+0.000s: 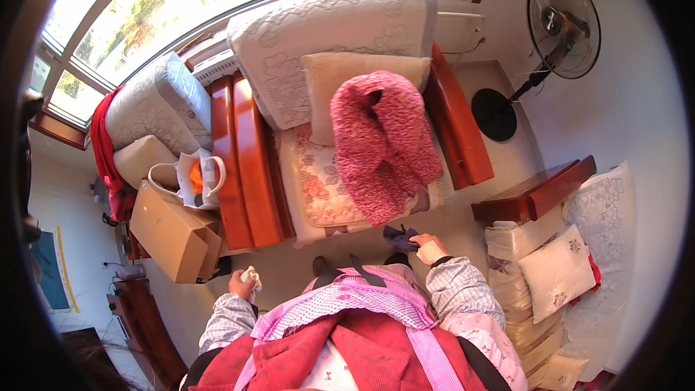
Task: The person wipes a glass-topped table with two cloths, then cleans the wooden armrests of a sofa and the window frame. The person uses a light-colored and a dark-colored cloth to wipe the surfaces.
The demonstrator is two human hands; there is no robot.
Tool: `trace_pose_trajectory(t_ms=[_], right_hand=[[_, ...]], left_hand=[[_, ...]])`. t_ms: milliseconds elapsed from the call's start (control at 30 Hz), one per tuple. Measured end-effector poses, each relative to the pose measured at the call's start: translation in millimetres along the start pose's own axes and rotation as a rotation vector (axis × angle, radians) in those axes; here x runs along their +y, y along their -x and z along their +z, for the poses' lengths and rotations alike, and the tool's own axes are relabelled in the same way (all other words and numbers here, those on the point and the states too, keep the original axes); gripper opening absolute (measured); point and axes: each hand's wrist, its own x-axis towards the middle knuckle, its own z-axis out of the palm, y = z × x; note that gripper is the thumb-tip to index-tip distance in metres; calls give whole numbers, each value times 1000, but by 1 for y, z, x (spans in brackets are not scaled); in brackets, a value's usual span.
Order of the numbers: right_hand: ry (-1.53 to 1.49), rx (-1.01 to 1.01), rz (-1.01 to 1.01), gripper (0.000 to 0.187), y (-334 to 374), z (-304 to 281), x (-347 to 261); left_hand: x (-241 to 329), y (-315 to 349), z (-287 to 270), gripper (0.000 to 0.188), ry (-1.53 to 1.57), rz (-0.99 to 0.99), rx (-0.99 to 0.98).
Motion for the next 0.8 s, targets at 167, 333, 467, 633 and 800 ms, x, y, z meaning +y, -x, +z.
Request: trace_pose_trajectory(t_ms=[167,333,467,633,800], right_hand=[[-250,-16,142,42,11,-67,83],[-436,256,212,42,8,-185,136],[-560,449,128,48,-11,-246,166],[-619,587,123,53,-29,-248,192],[-599,540,184,52,-53,-260,204]], left_hand=[[112,33,94,38,33,114,-56],[193,63,174,36,161,158,-271],[232,63,197,40,144,143,-401],[259,28,229,49,73,105,-505],[294,11,265,55,-42,161,-536]])
